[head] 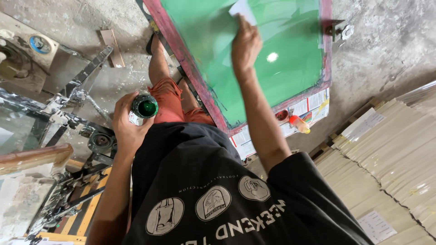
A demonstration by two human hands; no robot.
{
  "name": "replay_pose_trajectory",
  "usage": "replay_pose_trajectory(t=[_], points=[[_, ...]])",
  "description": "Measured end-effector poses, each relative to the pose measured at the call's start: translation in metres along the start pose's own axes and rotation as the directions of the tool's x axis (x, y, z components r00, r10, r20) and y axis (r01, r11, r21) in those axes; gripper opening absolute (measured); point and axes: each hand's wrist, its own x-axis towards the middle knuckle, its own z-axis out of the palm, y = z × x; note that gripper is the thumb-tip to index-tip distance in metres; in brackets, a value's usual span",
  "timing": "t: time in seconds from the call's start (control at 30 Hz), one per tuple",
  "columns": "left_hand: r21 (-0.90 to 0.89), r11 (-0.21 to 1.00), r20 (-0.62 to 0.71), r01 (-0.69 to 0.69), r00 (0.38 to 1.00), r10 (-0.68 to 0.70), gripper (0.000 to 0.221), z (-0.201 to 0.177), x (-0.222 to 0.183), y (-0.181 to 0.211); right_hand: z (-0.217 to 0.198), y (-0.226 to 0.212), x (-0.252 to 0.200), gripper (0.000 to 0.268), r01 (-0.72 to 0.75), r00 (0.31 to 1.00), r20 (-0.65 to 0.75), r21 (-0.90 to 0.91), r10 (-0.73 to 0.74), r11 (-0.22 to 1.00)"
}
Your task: The person is applying green ink to a silkscreen frame and spreading it evenly with a plastic card.
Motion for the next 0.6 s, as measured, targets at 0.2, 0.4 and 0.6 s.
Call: replay_pose_trajectory(t=[0.2, 0.4, 0.6], points=[[-0.026, 0.999, -0.003, -0.018, 1.0, 0.018, 0.065, 0.005, 0.008, 0.005, -0.036, -0.036, 0.004, 0.035, -0.04, 0.974, 0.225, 0.282, -0.025, 0.959], [-0.018, 0.999, 0.0, -0.035, 0.999, 0.035, 0.065, -0.005, 0.001, 0.0, 0.025, 0.204, 0.068, 0.029, -0.396, 0.915, -0.095, -0.037, 0.391, 0.918], [-0.005, 1.0, -0.033, -0.007, 0.999, 0.007, 0.062, -0.007, -0.003, -0.003, 0.037, 0.153, 0.047, 0.014, -0.208, 0.975, -0.094, -0.06, 0.202, 0.976]])
